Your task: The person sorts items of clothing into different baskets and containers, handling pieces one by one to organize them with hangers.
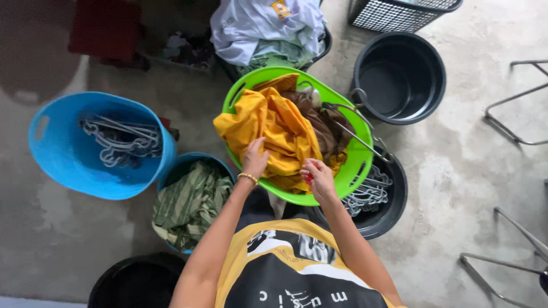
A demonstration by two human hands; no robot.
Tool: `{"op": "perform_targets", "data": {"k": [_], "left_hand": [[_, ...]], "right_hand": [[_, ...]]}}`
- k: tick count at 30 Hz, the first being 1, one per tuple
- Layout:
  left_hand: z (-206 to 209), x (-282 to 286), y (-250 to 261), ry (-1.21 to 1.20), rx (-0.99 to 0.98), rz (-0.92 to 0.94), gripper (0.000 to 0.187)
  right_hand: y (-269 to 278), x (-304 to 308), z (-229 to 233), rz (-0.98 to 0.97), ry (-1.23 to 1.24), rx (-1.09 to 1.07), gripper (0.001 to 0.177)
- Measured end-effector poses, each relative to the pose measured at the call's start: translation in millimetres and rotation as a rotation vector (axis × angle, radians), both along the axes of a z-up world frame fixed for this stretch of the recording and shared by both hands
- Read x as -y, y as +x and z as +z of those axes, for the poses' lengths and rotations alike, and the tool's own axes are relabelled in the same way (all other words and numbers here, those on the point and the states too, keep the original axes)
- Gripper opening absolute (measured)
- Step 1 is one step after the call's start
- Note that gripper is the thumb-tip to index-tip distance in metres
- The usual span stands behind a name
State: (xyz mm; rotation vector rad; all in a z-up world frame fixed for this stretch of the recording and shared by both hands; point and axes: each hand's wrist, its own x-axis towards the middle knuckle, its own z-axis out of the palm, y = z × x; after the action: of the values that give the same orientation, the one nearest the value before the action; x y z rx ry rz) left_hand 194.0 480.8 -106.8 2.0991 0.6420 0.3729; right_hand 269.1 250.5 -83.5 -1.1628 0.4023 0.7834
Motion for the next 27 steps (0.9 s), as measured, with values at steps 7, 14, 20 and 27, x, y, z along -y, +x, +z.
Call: {"op": "perform_targets", "data": {"k": [7,14,20,27], "left_hand": [[-13.6,23.1,2.5,-0.792,-0.178,-0.161,0.034],[8.5,18.1,-2.5,-1.002,0.243,0.205,0.044],[60.6,-25.4,-5.5,-0.817,0.385,0.4,0.028],[35.0,-118.2,12.5,-0.8,0.388,0.575,0.021]], "right_hand": [[-2.9,-69.0,-1.0,0.11,0.061,0.054,0.031],[15.1,-119.0,19.4,0.344,0.121,0.142,0.034],[37.5,-179.5,56.5,0.382,0.224,0.129,0.017],[50.1,-272.2,1.3,0.308,0.292,0.08,0.014]]}}
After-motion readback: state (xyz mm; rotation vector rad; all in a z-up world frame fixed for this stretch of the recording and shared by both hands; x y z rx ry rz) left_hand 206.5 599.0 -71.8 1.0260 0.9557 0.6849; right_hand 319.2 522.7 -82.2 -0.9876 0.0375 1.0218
